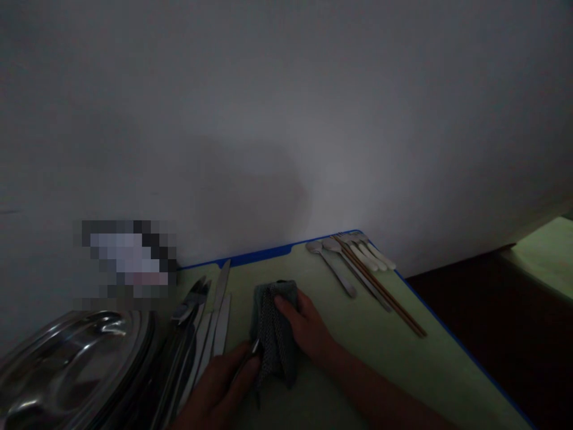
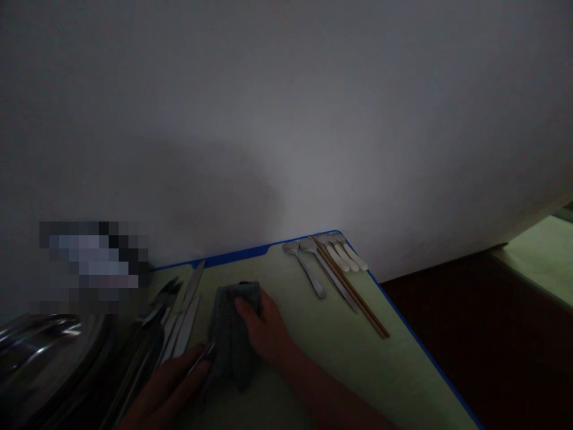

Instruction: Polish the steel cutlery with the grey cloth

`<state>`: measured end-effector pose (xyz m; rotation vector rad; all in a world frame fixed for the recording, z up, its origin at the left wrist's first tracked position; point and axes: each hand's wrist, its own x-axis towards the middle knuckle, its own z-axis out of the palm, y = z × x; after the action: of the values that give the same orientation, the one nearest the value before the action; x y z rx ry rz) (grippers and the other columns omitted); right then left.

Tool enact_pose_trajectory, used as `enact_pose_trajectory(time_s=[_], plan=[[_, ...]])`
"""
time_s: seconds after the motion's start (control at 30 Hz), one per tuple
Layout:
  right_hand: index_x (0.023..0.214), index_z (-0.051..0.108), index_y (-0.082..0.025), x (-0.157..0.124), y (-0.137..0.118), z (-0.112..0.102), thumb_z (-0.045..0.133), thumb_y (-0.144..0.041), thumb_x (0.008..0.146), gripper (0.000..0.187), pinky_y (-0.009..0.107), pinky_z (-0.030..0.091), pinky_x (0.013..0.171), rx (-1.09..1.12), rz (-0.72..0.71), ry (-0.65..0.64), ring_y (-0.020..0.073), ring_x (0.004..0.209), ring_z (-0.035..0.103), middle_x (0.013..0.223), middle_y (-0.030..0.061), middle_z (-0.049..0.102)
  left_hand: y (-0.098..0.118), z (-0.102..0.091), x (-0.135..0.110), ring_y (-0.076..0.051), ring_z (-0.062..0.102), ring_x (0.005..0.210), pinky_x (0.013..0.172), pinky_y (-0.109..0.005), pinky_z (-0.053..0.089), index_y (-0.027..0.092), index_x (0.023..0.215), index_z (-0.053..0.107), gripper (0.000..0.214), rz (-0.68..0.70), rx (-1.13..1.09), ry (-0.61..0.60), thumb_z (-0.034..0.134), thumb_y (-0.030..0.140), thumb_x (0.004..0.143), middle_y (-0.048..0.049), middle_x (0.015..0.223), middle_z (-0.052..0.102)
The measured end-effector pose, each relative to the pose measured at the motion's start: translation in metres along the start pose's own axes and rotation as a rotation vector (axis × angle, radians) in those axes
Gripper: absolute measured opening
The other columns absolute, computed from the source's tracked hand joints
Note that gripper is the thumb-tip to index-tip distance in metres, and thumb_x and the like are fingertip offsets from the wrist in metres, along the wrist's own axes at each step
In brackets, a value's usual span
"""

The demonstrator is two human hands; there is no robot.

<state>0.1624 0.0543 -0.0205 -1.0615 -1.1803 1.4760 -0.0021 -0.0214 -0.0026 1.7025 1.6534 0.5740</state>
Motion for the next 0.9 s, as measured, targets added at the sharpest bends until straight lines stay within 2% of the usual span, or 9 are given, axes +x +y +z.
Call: enact_pose_trajectory(time_s=[0.13,0.27,0.5,0.7,0.9], plan=[[0.095,0.061,-0.021,0.001,0.002,0.002,0.053,-0.043,0.079,0.028,0.031,0.042,0.085,-0.046,-0.061,0.016,0.0181,0.093,0.057,0.095,0.0019,0.064,-0.002,0.002,-0.001,-0.021,0.059,0.092,0.080,-0.024,0.047,0.024,0.102,0.065,0.039,0.004,-0.004,0.056,0.043,0.051,0.083,-0.0011,0.096,0.068],[0.095,0.060,-0.020,0.001,0.002,0.001,0.053,-0.041,0.079,0.028,0.032,0.042,0.085,-0.043,-0.090,-0.008,0.0190,0.093,0.058,0.095,0.0026,0.064,-0.003,0.000,0.003,-0.020,0.060,0.086,0.077,-0.023,0.048,0.024,0.100,0.064,0.037,0.061,-0.019,-0.018,0.040,0.049,0.086,0.0002,0.088,0.069],[0.098,0.060,-0.020,0.001,0.001,0.001,0.053,-0.043,0.077,0.032,0.033,0.040,0.089,-0.055,-0.062,0.019,0.0198,0.096,0.057,0.098,0.0032,0.065,0.011,-0.002,0.005,-0.020,0.059,0.093,0.083,-0.023,0.045,0.021,0.102,0.064,0.037,0.116,-0.021,-0.025,0.041,0.045,0.087,-0.0016,0.098,0.067],[0.094,0.061,-0.020,0.000,-0.002,0.001,0.054,-0.044,0.077,0.030,0.033,0.041,0.087,-0.043,-0.094,0.008,0.0196,0.095,0.057,0.096,0.0023,0.066,0.023,-0.006,0.004,-0.020,0.059,0.086,0.078,-0.024,0.047,0.021,0.096,0.065,0.033,0.173,-0.099,-0.042,0.041,0.043,0.088,-0.0011,0.091,0.069],[0.095,0.061,-0.020,0.000,-0.004,-0.001,0.055,-0.042,0.077,0.029,0.033,0.041,0.086,-0.015,-0.094,0.005,0.0193,0.093,0.057,0.095,0.0020,0.065,0.021,-0.005,0.007,-0.020,0.059,0.081,0.078,-0.027,0.047,0.018,0.089,0.063,0.034,0.174,-0.073,-0.085,0.039,0.043,0.089,-0.0020,0.083,0.066]])
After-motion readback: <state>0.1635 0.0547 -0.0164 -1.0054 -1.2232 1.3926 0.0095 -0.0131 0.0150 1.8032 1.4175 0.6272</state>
